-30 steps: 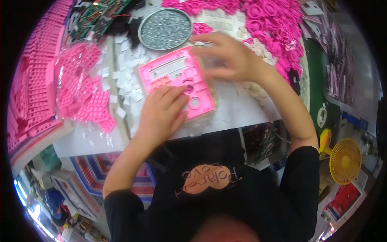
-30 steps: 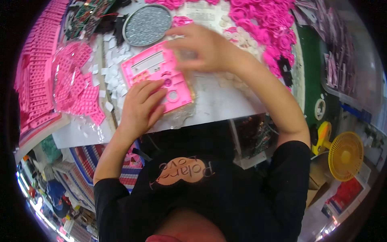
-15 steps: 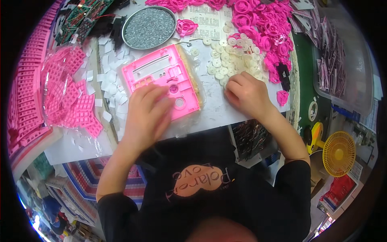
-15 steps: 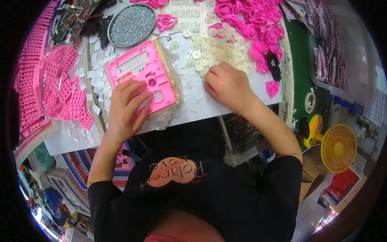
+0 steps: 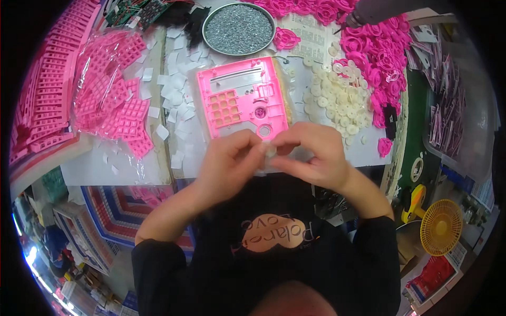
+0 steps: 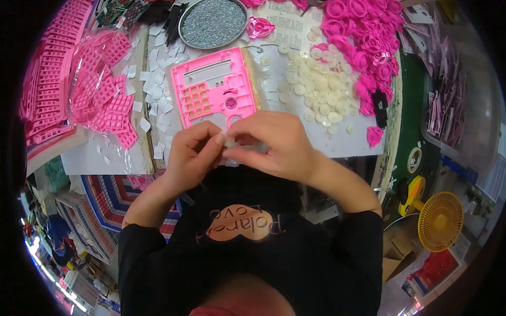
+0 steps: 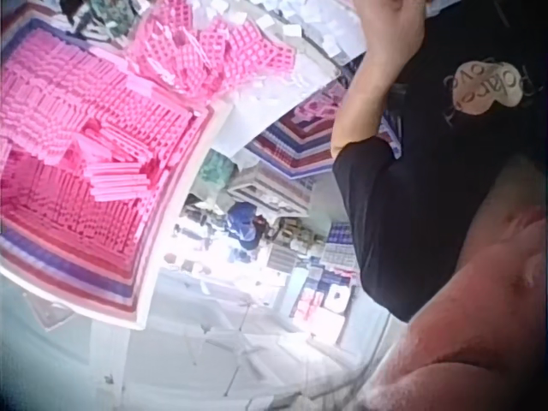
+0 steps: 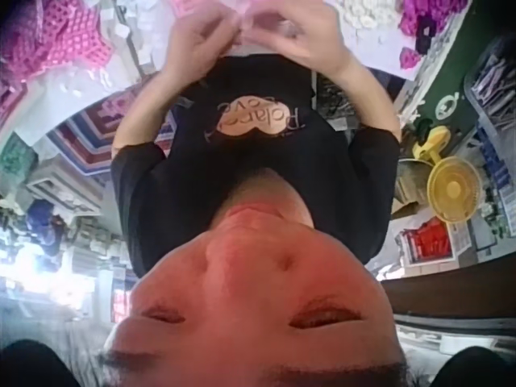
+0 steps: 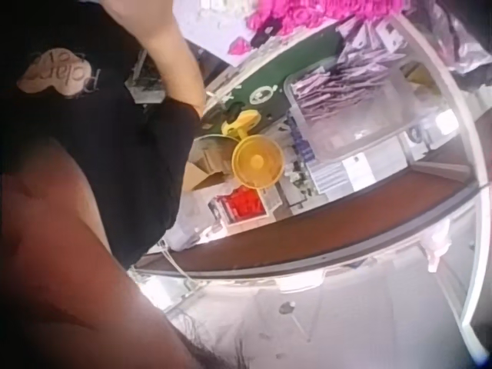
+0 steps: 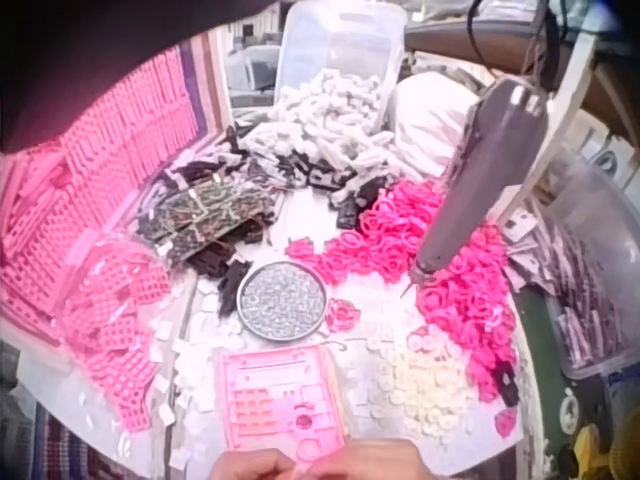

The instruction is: Assembling a pink Hello Kitty toy piggy bank by installing the internal circuit board and using a hot glue gun to secure components.

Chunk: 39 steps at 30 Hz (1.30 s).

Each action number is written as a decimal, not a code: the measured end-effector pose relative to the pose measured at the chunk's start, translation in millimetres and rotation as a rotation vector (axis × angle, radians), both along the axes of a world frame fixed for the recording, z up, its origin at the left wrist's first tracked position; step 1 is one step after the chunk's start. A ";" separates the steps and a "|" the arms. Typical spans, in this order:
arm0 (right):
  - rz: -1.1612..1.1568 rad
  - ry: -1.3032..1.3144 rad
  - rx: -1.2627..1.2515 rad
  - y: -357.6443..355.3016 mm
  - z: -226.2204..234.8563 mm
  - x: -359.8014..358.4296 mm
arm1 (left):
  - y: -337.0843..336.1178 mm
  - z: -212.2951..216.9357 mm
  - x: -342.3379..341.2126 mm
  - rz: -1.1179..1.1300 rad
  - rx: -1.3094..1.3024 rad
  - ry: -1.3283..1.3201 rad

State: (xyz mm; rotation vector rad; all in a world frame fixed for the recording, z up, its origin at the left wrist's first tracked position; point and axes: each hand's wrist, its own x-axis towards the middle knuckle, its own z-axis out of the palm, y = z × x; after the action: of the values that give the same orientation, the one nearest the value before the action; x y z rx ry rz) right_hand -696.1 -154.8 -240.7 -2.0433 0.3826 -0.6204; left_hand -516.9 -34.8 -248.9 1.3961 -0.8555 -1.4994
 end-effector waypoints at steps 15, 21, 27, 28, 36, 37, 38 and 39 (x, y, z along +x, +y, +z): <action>-0.307 0.007 0.015 -13.0 -12.5 44.7 | -16.7 -11.5 14.4 0.095 -0.401 -0.777; -0.144 0.254 -0.600 -26.9 -27.7 49.3 | -10.1 -33.1 28.6 -0.150 -0.562 -1.256; -0.202 0.386 -0.725 -17.8 -33.5 59.0 | -11.7 -33.5 27.5 -0.153 -0.542 -1.274; -0.213 0.397 -0.722 -16.9 -33.1 59.8 | -11.2 -34.1 28.0 -0.150 -0.542 -1.269; -0.311 0.450 -0.595 -10.0 -28.8 60.8 | -10.6 -26.6 32.4 -0.180 -0.526 -1.216; -0.331 0.427 -0.569 -8.3 -33.2 59.1 | -10.9 -24.2 33.4 -0.193 -0.521 -1.212; -0.352 0.404 -0.543 -7.7 -36.3 58.3 | -11.2 -21.7 34.8 -0.205 -0.516 -1.208; -0.342 0.410 -0.541 -8.4 -37.6 57.5 | -13.4 -19.9 37.3 -0.228 -0.527 -1.188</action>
State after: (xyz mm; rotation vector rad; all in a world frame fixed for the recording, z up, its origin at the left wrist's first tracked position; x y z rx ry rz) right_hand -638.6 -163.2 -278.2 -2.6609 0.8973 -0.5407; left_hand -479.6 -48.2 -268.8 1.7389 -1.9919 -0.3560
